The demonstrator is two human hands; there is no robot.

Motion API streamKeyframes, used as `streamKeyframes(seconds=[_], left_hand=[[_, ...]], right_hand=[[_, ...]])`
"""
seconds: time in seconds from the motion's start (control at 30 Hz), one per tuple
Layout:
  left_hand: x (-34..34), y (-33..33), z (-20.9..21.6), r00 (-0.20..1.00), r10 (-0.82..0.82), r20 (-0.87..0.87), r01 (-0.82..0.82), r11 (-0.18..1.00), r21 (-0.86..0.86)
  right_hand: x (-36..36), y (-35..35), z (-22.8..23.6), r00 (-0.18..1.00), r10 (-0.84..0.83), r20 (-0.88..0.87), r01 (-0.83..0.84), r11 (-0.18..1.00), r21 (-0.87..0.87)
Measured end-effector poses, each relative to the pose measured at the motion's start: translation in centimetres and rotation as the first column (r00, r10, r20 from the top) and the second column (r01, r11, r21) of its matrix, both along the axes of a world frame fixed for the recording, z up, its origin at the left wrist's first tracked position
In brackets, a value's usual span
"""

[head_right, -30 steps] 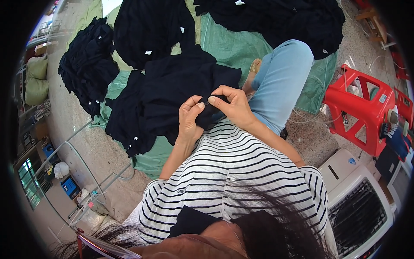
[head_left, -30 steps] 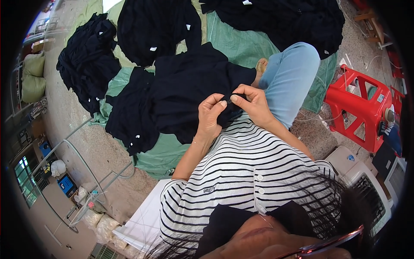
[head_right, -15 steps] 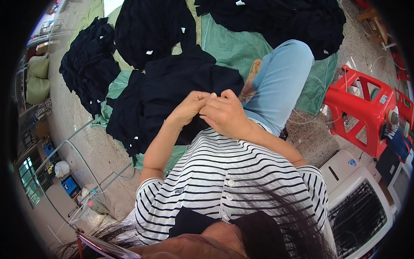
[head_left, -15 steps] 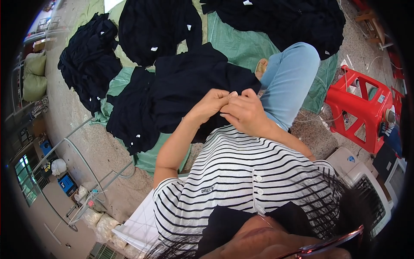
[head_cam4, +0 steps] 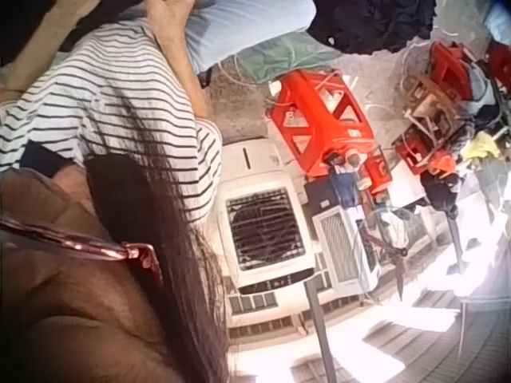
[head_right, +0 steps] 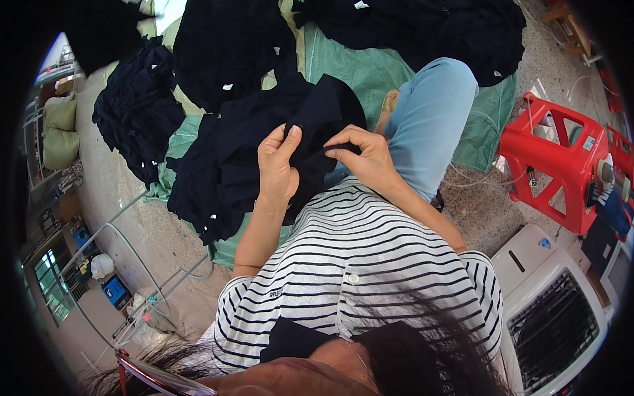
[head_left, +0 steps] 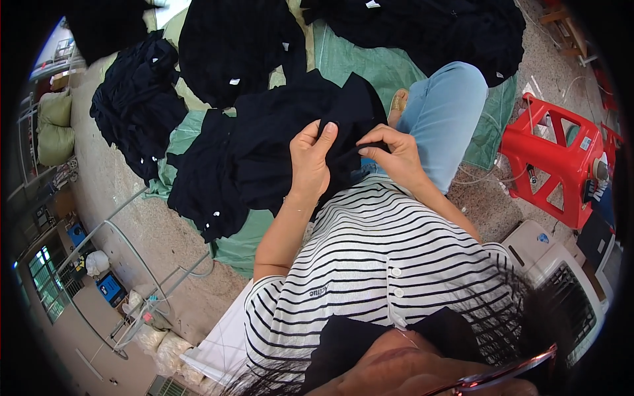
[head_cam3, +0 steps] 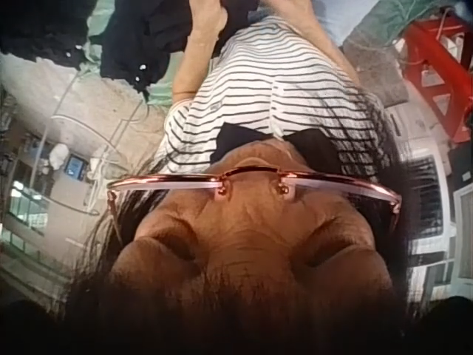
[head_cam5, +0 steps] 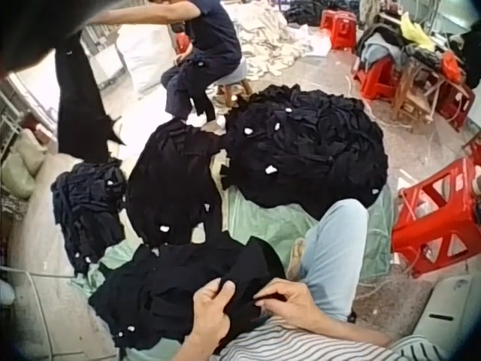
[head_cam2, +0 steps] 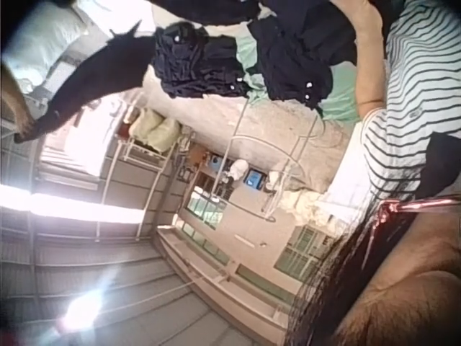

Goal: Checking and buttoning black garments from a pile on the floor.

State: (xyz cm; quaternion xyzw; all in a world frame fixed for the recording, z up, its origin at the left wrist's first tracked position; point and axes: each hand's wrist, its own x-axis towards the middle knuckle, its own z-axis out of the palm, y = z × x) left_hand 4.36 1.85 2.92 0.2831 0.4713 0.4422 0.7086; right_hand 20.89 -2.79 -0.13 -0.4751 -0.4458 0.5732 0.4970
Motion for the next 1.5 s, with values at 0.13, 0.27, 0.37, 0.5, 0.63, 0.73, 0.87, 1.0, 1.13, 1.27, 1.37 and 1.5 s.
streamKeyframes(seconds=[0.13,0.27,0.37,0.5,0.63,0.73,0.87,1.0,1.13,1.27,1.37,1.5], left_hand=[[0.2,-0.1,-0.7,0.964,-0.028,-0.265,0.073,0.984,0.161],[-0.1,-0.7,-0.8,0.942,-0.119,-0.314,0.156,0.983,0.095],[-0.6,-0.7,-0.7,0.984,-0.123,-0.125,0.116,0.991,-0.066],[-2.0,0.0,-0.4,0.922,-0.308,-0.236,0.315,0.949,-0.011],[-2.9,0.3,-0.4,0.672,-0.399,-0.624,0.608,0.779,0.156],[-2.7,-0.4,-0.7,0.649,-0.294,-0.702,0.638,0.713,0.291],[-2.7,-1.3,-1.2,0.719,-0.268,-0.641,0.582,0.737,0.344],[-3.0,-1.9,-1.5,0.713,-0.286,-0.640,0.585,0.746,0.319],[-3.1,-2.2,-1.6,0.757,-0.338,-0.559,0.522,0.828,0.205],[-3.0,-2.6,-1.3,0.814,-0.380,-0.440,0.441,0.897,0.042],[-2.8,-2.8,-1.1,0.791,-0.324,-0.519,0.449,0.883,0.134],[-2.7,-3.0,-0.9,0.732,-0.304,-0.609,0.522,0.825,0.217]], right_hand=[[-0.7,-0.3,0.5,0.968,-0.094,-0.231,0.062,0.988,-0.141],[-0.9,-0.2,1.4,0.983,-0.121,-0.136,0.111,0.991,-0.076],[-0.9,-0.1,1.8,0.942,-0.162,0.295,0.093,0.968,0.235],[-1.2,-0.3,1.6,0.912,-0.208,0.354,0.088,0.941,0.327],[-1.5,-0.8,1.2,0.884,-0.190,0.427,0.033,0.937,0.347],[-1.4,-0.8,1.0,0.883,-0.170,0.438,0.008,0.937,0.349],[-1.1,-0.7,1.0,0.915,-0.130,0.382,0.009,0.954,0.301],[-0.9,-0.6,0.9,0.928,-0.092,0.362,-0.003,0.967,0.254],[-0.9,-0.5,0.7,0.927,-0.074,0.367,-0.026,0.965,0.261],[-0.7,-0.6,0.7,0.909,-0.067,0.412,-0.069,0.949,0.306],[-0.5,-0.7,0.7,0.869,-0.099,0.485,-0.113,0.914,0.389],[-0.1,-0.7,0.6,0.842,-0.076,0.535,-0.173,0.900,0.400]])
